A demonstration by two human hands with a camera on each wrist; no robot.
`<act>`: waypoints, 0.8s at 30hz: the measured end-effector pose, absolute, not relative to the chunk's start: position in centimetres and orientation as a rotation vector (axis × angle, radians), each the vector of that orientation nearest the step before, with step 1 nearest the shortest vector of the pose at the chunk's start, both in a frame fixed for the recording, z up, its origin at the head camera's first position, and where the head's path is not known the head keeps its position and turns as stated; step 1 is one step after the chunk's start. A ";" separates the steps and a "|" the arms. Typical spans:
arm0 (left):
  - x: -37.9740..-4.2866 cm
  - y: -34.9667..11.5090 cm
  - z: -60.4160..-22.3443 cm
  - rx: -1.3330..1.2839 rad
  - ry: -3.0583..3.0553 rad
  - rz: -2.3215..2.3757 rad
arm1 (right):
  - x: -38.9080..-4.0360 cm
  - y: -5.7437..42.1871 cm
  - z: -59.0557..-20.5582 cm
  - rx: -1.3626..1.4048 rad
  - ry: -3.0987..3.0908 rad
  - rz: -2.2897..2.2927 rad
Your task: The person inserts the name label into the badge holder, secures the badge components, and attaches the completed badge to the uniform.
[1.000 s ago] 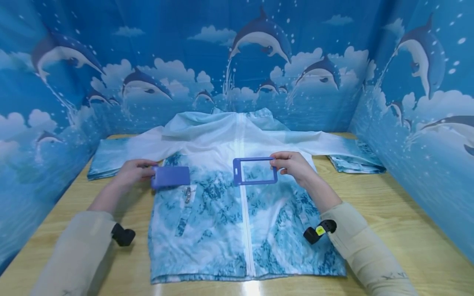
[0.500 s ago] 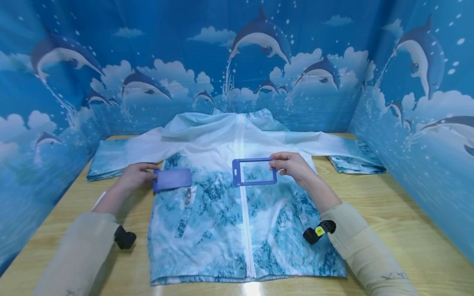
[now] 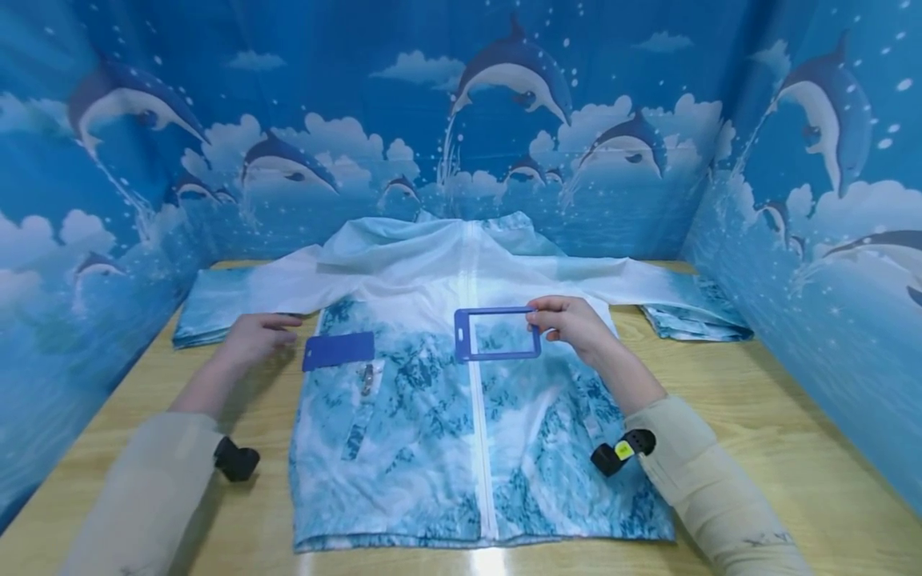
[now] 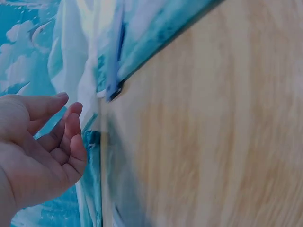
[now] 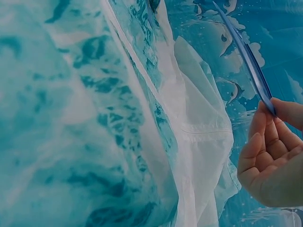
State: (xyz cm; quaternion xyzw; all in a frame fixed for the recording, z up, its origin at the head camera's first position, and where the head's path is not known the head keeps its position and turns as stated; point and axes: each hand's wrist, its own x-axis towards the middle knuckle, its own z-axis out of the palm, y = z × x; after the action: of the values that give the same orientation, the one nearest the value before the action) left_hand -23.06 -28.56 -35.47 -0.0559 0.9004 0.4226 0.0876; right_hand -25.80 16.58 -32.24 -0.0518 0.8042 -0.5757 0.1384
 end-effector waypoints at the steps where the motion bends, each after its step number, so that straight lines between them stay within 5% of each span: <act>1: -22.9 -28.8 -35.3 -0.152 2.684 1.259 | -25.8 16.6 -32.2 -0.150 2.327 -1.662; 24: -18.7 -36.0 -33.5 -0.013 2.857 0.779 | -25.6 16.8 -32.1 -0.165 2.291 -1.679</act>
State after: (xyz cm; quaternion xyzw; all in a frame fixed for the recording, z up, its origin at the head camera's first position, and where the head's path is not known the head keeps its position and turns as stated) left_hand -18.69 -35.96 -33.52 -0.0045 0.9608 0.2621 0.0899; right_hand -25.59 16.80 -32.14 -0.0572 0.7964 -0.5836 0.1476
